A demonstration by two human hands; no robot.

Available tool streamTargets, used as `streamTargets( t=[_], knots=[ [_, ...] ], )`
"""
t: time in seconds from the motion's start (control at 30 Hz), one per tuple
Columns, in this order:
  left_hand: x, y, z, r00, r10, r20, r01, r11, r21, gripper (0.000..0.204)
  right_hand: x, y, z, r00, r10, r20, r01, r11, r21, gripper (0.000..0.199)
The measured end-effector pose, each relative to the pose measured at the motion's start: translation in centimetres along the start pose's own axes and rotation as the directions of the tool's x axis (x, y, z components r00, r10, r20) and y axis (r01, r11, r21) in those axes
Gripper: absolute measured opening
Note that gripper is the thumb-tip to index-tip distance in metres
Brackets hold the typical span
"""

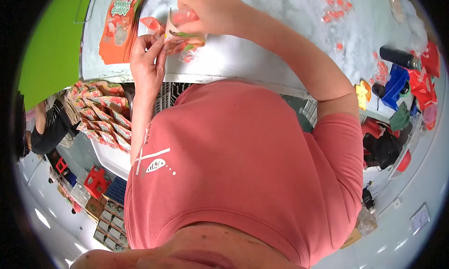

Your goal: Packing small individually wrapped candies into plastic pouches.

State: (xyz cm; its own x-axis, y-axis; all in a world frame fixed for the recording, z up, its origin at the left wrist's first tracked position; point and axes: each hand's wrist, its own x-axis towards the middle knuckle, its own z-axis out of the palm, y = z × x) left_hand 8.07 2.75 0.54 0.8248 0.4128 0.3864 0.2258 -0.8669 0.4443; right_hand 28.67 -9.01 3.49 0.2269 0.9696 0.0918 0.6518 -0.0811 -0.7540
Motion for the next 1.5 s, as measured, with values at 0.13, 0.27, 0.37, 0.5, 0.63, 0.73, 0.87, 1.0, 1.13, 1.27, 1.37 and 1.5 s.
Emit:
streamTargets(
  t=[0.13, 0.27, 0.37, 0.5, 0.63, 0.73, 0.87, 1.0, 1.13, 1.27, 1.37, 1.5],
  knots=[
    [0.6, 0.1, 0.3, 0.999, -0.043, 0.001, 0.043, 0.999, -0.021, 0.021, 0.5, 1.9, 1.0, 0.983, 0.181, 0.02, -0.182, 0.983, 0.031, 0.03],
    [1.2, 0.4, 0.7, 0.999, -0.035, -0.04, 0.033, 0.998, -0.05, 0.021, -0.1, 0.8, 1.4, 0.947, -0.257, -0.192, 0.155, 0.891, -0.427, 0.019],
    [1.4, 0.8, 0.7, 0.998, -0.035, -0.043, 0.032, 0.996, -0.082, 0.021, 0.0, 0.9, 2.0, 0.879, -0.31, -0.362, 0.14, 0.894, -0.426, 0.016],
    [1.6, 1.5, 0.9, 0.998, -0.019, -0.062, 0.015, 0.997, -0.074, 0.021, 0.7, 1.9, 1.8, 0.798, -0.51, -0.321, 0.393, 0.844, -0.366, 0.017],
    [1.4, 1.2, 1.0, 0.996, -0.025, -0.081, 0.016, 0.994, -0.107, 0.02, 0.8, 1.8, 3.0, 0.808, -0.289, -0.514, 0.238, 0.957, -0.165, 0.017],
    [1.5, 1.3, 1.3, 0.998, -0.013, -0.061, 0.007, 0.994, -0.107, 0.019, 1.7, 2.6, 3.7, 0.856, -0.078, -0.51, 0.11, 0.993, 0.032, 0.015],
    [1.5, 1.4, 1.5, 0.997, -0.025, -0.074, 0.015, 0.991, -0.133, 0.019, 2.1, 0.2, 2.5, 0.905, 0.112, -0.41, 0.128, 0.848, 0.515, 0.018],
    [1.8, 1.4, 1.5, 0.993, -0.053, -0.106, 0.033, 0.982, -0.184, 0.018, 2.0, 1.9, 3.6, 0.809, 0.048, -0.586, 0.33, 0.788, 0.52, 0.024],
    [1.4, 1.3, 1.1, 0.991, -0.053, -0.122, 0.026, 0.977, -0.213, 0.019, 0.9, -0.3, 2.2, 0.845, 0.059, -0.531, 0.278, 0.8, 0.532, 0.023],
    [1.3, 0.9, 1.1, 0.97, -0.026, -0.244, -0.041, 0.964, -0.262, 0.022, -1.9, 1.0, -0.4, 0.806, -0.233, -0.545, 0.363, 0.92, 0.145, 0.022],
    [1.0, 1.1, 1.0, 0.958, -0.023, -0.285, -0.063, 0.955, -0.29, 0.024, -3.4, -2.5, -0.9, 0.855, -0.342, -0.39, 0.344, 0.937, -0.066, 0.028],
    [1.0, 1.3, 1.7, 0.944, -0.037, -0.329, -0.083, 0.936, -0.343, 0.023, -3.9, -3.8, 0.2, 0.937, -0.175, -0.303, 0.198, 0.979, 0.048, 0.033]
  ],
)
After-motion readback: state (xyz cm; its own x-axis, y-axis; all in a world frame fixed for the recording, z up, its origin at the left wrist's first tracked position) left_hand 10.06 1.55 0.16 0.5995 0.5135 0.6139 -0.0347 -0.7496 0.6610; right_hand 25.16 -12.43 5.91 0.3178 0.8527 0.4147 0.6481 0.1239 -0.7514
